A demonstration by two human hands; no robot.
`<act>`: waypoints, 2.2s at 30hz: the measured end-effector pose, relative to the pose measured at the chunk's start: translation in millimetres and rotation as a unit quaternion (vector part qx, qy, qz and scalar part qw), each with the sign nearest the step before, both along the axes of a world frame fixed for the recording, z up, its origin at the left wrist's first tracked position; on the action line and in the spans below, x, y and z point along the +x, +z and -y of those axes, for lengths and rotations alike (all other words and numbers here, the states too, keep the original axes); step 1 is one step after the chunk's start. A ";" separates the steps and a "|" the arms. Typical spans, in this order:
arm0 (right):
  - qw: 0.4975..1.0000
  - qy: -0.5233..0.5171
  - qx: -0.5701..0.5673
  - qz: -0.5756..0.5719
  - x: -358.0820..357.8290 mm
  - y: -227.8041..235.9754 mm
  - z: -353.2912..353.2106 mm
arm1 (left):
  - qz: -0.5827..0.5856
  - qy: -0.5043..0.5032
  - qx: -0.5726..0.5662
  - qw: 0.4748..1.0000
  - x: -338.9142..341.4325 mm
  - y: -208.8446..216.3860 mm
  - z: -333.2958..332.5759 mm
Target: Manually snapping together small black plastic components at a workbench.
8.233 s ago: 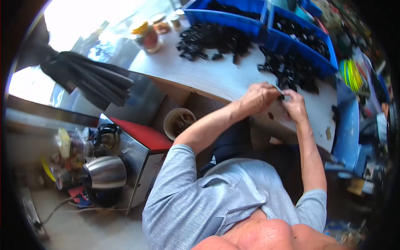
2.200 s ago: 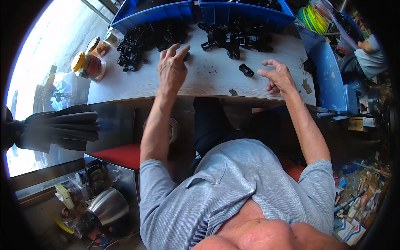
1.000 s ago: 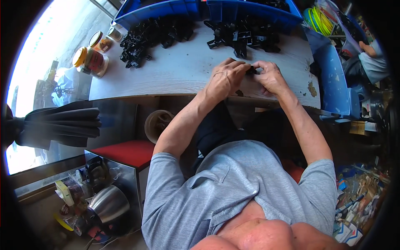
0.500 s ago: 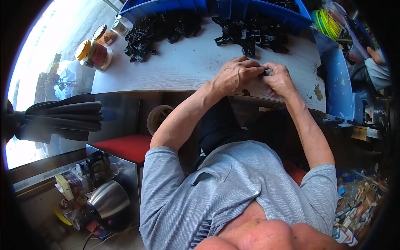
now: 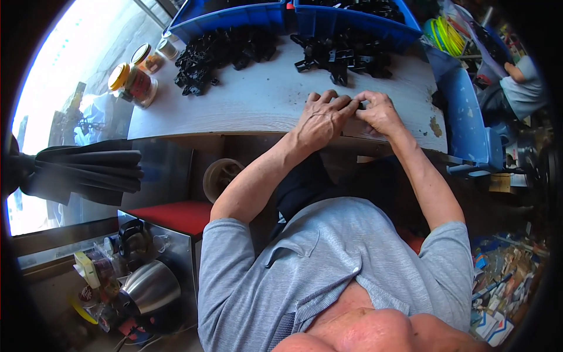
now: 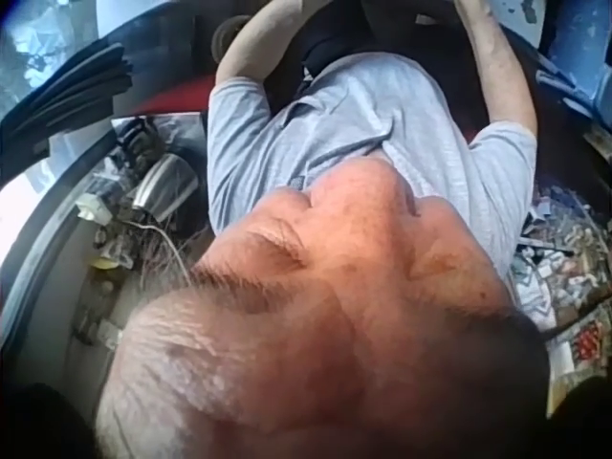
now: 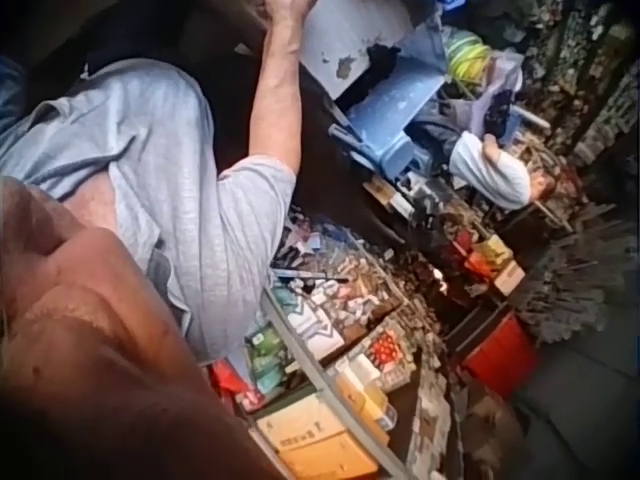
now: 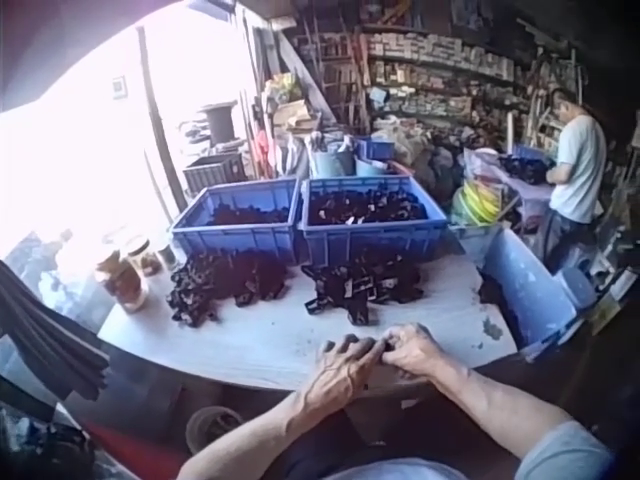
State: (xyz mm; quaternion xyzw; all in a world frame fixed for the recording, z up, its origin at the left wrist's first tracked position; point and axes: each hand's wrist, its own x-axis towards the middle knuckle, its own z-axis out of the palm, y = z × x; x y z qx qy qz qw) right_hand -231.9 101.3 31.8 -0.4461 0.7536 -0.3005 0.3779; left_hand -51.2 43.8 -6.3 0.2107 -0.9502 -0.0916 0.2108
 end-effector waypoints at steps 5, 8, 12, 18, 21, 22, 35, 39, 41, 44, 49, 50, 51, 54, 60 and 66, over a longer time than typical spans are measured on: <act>1.000 0.009 0.004 -0.007 -2.5 0.2 -2.4 | -0.047 0.013 -0.008 0.999 0.9 -0.5 -4.7; 0.999 -0.019 0.006 0.038 -10.4 2.5 -4.7 | -0.224 0.048 0.028 0.973 14.4 -9.9 14.1; 0.985 -0.121 -0.016 0.125 -39.4 7.2 -18.8 | -0.286 0.277 -0.104 0.911 71.1 -3.6 88.6; 0.911 -0.354 -0.161 0.136 -130.4 7.0 -13.8 | -0.109 0.429 -0.102 0.891 109.5 -26.4 148.8; 0.908 -0.367 -0.154 0.127 -139.5 4.3 -10.8 | -0.093 0.426 -0.061 0.898 107.8 -30.1 150.8; 0.915 -0.354 -0.143 0.129 -137.8 3.4 -8.5 | -0.113 0.423 -0.057 0.897 106.7 -30.1 150.5; 0.978 -0.196 -0.030 0.067 -101.3 -7.3 39.3 | -0.169 0.323 -0.011 0.931 92.2 -22.2 117.1; 0.980 -0.170 -0.056 0.084 -107.3 -12.8 30.9 | -0.161 0.286 -0.014 0.945 86.1 -20.3 100.5; 0.978 -0.166 -0.066 0.105 -105.2 -12.5 25.0 | -0.162 0.280 -0.015 0.946 86.7 -16.0 93.4; 0.980 -0.155 -0.053 0.114 -101.0 -9.8 10.4 | -0.205 0.250 0.013 0.946 83.7 -17.2 81.1; 0.981 -0.152 -0.053 0.106 -93.8 -5.9 -10.4 | -0.313 0.217 0.178 0.907 66.6 -13.7 46.6; 0.981 -0.153 -0.053 0.106 -92.2 -6.1 -12.2 | -0.313 0.217 0.179 0.907 64.1 -14.3 40.3; 0.978 -0.168 -0.062 0.105 -90.4 -6.6 -13.4 | -0.316 0.204 0.195 0.906 61.4 -14.5 34.1; 0.974 -0.197 -0.068 0.092 -85.2 -6.8 -11.9 | -0.349 0.156 0.216 0.898 46.1 -18.3 21.5; 0.977 -0.211 -0.020 0.012 -68.9 -3.2 4.8 | -0.332 0.094 0.248 0.905 15.3 -17.2 9.3; 0.974 -0.224 -0.014 0.006 -73.4 -9.2 -1.7 | -0.318 0.082 0.258 0.909 15.1 -17.1 7.7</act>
